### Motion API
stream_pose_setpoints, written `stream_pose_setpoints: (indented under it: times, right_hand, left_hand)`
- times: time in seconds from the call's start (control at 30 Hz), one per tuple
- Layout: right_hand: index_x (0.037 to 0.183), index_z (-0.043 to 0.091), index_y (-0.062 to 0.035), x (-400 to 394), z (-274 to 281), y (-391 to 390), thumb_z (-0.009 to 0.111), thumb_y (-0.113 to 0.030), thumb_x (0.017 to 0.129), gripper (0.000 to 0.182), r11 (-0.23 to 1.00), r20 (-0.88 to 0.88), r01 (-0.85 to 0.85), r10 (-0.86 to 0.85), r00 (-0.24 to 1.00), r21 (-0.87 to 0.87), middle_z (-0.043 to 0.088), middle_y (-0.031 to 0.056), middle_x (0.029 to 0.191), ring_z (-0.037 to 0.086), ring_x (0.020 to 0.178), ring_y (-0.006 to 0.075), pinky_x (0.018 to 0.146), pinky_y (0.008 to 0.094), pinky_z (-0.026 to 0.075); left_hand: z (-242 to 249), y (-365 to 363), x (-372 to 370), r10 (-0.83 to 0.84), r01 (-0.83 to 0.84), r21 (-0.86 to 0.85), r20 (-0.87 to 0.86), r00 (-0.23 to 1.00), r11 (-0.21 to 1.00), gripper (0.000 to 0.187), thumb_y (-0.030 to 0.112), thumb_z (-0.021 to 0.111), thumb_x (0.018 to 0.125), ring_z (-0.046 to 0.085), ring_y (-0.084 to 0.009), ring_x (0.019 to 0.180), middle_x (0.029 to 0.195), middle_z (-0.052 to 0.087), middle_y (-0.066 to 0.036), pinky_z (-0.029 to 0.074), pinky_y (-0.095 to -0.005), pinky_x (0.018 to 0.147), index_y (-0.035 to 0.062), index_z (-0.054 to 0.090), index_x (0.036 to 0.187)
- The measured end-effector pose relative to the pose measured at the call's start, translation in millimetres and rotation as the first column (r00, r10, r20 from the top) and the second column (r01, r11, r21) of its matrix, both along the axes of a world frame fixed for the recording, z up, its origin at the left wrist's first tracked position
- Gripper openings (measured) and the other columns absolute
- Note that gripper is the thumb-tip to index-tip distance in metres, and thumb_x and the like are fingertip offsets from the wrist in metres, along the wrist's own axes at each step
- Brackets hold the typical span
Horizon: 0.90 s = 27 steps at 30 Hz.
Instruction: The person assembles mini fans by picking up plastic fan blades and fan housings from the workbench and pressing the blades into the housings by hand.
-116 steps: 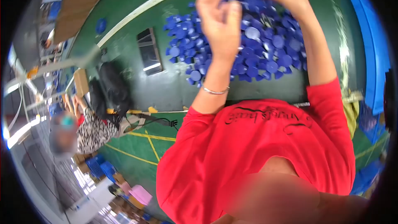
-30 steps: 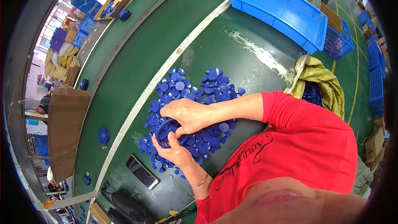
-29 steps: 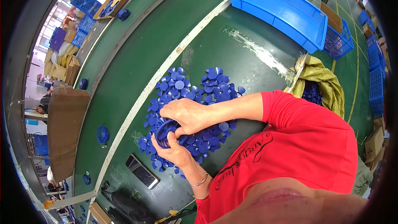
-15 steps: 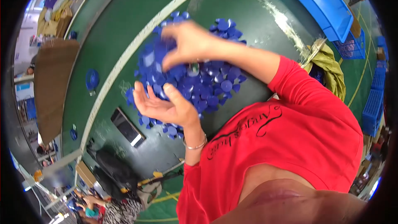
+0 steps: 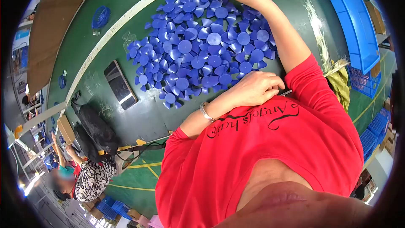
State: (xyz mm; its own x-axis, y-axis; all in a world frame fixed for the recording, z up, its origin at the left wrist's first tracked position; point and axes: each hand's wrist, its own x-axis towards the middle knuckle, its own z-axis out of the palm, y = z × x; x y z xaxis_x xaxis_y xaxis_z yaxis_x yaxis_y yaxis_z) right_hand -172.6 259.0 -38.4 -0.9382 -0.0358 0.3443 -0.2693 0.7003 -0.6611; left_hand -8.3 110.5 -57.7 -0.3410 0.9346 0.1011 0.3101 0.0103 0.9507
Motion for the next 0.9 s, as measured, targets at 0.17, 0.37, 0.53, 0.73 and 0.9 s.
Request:
stream_pose_setpoints:
  times: [0.17, 0.37, 0.53, 0.73, 0.9]
  right_hand:
    - [0.101, 0.061, -0.006, 12.6, -6.4, -17.0, 0.068, -0.022, 0.073, 0.032, 0.921, -0.009, -0.006, 0.011, 1.0, 0.39, 0.061, 0.0169, 0.09, 0.06, 0.093, 0.0339, 0.081, 0.0432, 0.049]
    - [0.097, 0.064, -0.0048, 9.9, -7.2, -15.7, 0.069, -0.023, 0.073, 0.031, 0.957, -0.071, 0.001, 0.021, 0.997, 0.289, 0.064, 0.0191, 0.087, 0.062, 0.085, 0.0358, 0.077, 0.0437, 0.05]
    - [0.098, 0.064, -0.0007, 11.7, 33.2, 2.1, 0.071, -0.02, 0.073, 0.032, 0.998, -0.043, 0.045, -0.043, 0.998, 0.041, 0.064, 0.016, 0.077, 0.062, 0.069, 0.0309, 0.063, 0.038, 0.049]
    - [0.097, 0.062, -0.0001, 6.3, 21.1, 50.8, 0.069, -0.02, 0.073, 0.032, 0.885, -0.113, 0.34, -0.321, 0.94, 0.317, 0.065, 0.0201, 0.082, 0.065, 0.077, 0.0319, 0.067, 0.0395, 0.051]
    - [0.107, 0.059, -0.0065, -4.0, -13.3, 73.2, 0.067, -0.029, 0.078, 0.038, 0.803, 0.086, 0.297, -0.394, 0.915, 0.517, 0.066, 0.0138, 0.098, 0.063, 0.095, 0.0325, 0.079, 0.0421, 0.05]
  left_hand:
    - [-1.6, -1.2, -2.7, 0.041, -0.036, -0.03, 0.175, 0.984, 0.999, 0.019, 0.004, 0.062, 0.083, 0.065, -0.0189, 0.073, 0.085, 0.065, -0.01, 0.052, -0.0304, 0.064, 0.0027, 0.062, 0.102]
    - [-1.5, -0.9, -0.4, 0.046, -0.052, 0.03, 0.177, 0.983, 0.998, 0.016, 0.002, 0.054, 0.086, 0.065, -0.0192, 0.076, 0.087, 0.065, -0.01, 0.054, -0.031, 0.068, 0.0014, 0.062, 0.1]
    - [26.9, -10.8, 0.1, 0.019, -0.085, 0.203, 0.307, 0.951, 0.976, 0.021, -0.003, 0.045, 0.089, 0.067, -0.0199, 0.082, 0.088, 0.064, -0.011, 0.054, -0.0301, 0.073, -0.0004, 0.063, 0.1]
    - [89.3, -53.6, -48.1, 0.397, -0.409, 0.102, 0.125, 0.909, 0.907, 0.015, 0.003, 0.055, 0.09, 0.065, -0.0143, 0.083, 0.09, 0.066, -0.008, 0.052, -0.026, 0.074, -0.0006, 0.064, 0.101]
    - [69.1, -120.4, -203.7, 0.779, -0.851, 0.052, -0.435, 0.453, 0.523, 0.023, 0.013, 0.063, 0.085, 0.065, -0.0131, 0.087, 0.092, 0.069, -0.007, 0.051, -0.0264, 0.078, 0.002, 0.066, 0.105]
